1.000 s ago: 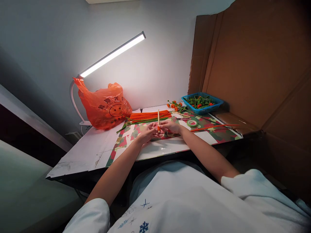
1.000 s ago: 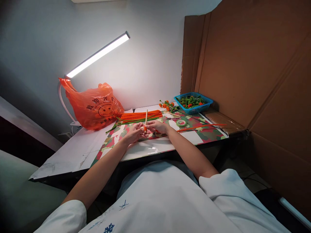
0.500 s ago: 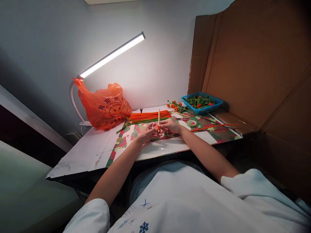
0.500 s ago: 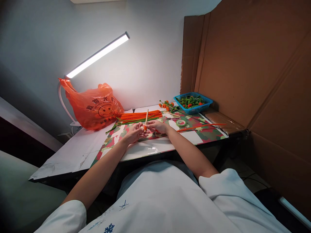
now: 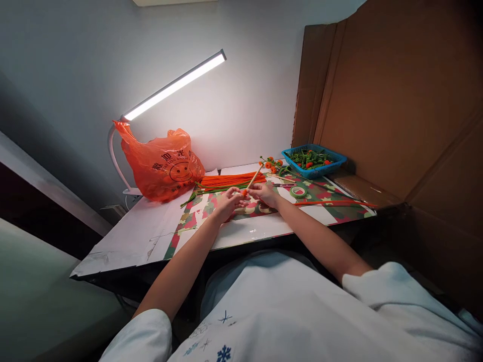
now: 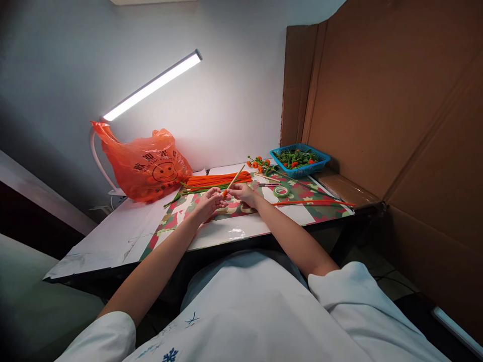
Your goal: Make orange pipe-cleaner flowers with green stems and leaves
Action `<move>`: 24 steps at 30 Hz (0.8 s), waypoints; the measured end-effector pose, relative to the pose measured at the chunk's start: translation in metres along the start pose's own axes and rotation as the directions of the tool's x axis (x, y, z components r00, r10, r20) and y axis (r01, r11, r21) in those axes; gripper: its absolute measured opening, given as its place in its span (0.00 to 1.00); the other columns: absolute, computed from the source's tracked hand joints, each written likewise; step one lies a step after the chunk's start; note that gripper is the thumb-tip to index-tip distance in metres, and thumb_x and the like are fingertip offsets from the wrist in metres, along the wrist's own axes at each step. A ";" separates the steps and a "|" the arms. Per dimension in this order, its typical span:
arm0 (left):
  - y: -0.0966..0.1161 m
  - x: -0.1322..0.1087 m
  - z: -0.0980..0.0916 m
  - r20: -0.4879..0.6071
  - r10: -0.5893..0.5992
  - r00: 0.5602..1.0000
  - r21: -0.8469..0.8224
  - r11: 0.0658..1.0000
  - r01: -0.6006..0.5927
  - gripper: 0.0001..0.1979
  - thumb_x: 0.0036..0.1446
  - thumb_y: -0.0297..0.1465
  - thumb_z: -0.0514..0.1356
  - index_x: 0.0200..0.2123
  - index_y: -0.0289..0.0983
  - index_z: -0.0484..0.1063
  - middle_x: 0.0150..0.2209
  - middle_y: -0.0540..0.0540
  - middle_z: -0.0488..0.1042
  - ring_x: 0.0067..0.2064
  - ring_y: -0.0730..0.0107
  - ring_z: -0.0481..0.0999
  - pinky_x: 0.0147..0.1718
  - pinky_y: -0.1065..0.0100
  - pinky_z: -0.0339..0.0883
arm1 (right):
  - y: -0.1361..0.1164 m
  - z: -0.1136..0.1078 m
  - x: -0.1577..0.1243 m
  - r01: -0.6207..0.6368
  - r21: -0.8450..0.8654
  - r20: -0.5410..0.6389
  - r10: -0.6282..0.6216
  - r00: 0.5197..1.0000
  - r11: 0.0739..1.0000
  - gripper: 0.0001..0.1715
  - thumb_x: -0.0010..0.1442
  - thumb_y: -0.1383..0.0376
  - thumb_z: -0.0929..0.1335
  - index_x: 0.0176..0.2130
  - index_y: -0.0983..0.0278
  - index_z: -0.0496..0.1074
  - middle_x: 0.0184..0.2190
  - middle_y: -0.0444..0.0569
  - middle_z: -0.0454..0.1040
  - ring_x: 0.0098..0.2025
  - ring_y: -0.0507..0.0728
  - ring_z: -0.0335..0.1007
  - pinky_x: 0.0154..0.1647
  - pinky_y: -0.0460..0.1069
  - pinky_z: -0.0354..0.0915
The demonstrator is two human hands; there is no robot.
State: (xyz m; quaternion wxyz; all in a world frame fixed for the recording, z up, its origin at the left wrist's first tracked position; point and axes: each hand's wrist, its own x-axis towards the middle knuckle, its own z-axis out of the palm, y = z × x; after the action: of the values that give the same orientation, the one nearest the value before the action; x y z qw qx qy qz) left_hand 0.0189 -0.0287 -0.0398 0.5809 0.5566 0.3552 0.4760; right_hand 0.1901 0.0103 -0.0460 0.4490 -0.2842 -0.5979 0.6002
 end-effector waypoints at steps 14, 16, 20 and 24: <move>-0.015 0.004 -0.005 0.029 0.501 0.865 0.766 0.545 -0.342 0.10 0.58 0.39 0.56 0.32 0.39 0.69 0.25 0.49 0.76 0.27 0.70 0.75 0.28 0.70 0.65 | 0.005 -0.001 0.001 0.035 -0.044 -0.130 -0.041 0.991 0.998 0.19 0.38 0.55 0.76 0.27 0.67 0.75 0.20 0.41 0.66 0.22 0.46 0.54 0.23 0.45 0.51; -0.014 0.003 -0.004 0.042 0.508 0.861 0.787 0.514 -0.342 0.10 0.59 0.39 0.55 0.32 0.39 0.69 0.26 0.49 0.77 0.27 0.70 0.75 0.28 0.70 0.65 | 0.002 0.000 0.000 0.034 -0.041 -0.127 -0.039 0.991 0.999 0.19 0.37 0.56 0.76 0.26 0.66 0.75 0.19 0.41 0.66 0.22 0.46 0.55 0.23 0.45 0.52; -0.013 0.003 -0.003 0.039 0.497 0.867 0.792 0.513 -0.331 0.11 0.61 0.39 0.53 0.32 0.39 0.68 0.27 0.48 0.77 0.27 0.70 0.75 0.28 0.71 0.65 | -0.002 0.002 -0.003 0.011 -0.044 -0.130 -0.017 0.991 0.999 0.18 0.36 0.56 0.77 0.25 0.66 0.75 0.19 0.41 0.66 0.21 0.46 0.55 0.22 0.45 0.52; -0.011 0.002 -0.002 0.052 0.488 0.871 0.796 0.507 -0.331 0.11 0.62 0.39 0.52 0.32 0.39 0.68 0.27 0.48 0.77 0.27 0.71 0.74 0.28 0.71 0.64 | -0.002 0.002 -0.005 0.009 -0.082 -0.130 -0.020 0.991 0.997 0.17 0.38 0.55 0.76 0.24 0.65 0.75 0.19 0.41 0.67 0.21 0.47 0.55 0.22 0.45 0.53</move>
State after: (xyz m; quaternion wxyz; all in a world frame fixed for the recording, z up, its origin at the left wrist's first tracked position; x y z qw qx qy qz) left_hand 0.0189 -0.0253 -0.0510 0.1142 0.7754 0.4344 0.4439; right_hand 0.1909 0.0050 -0.0442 0.4797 -0.3364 -0.5930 0.5523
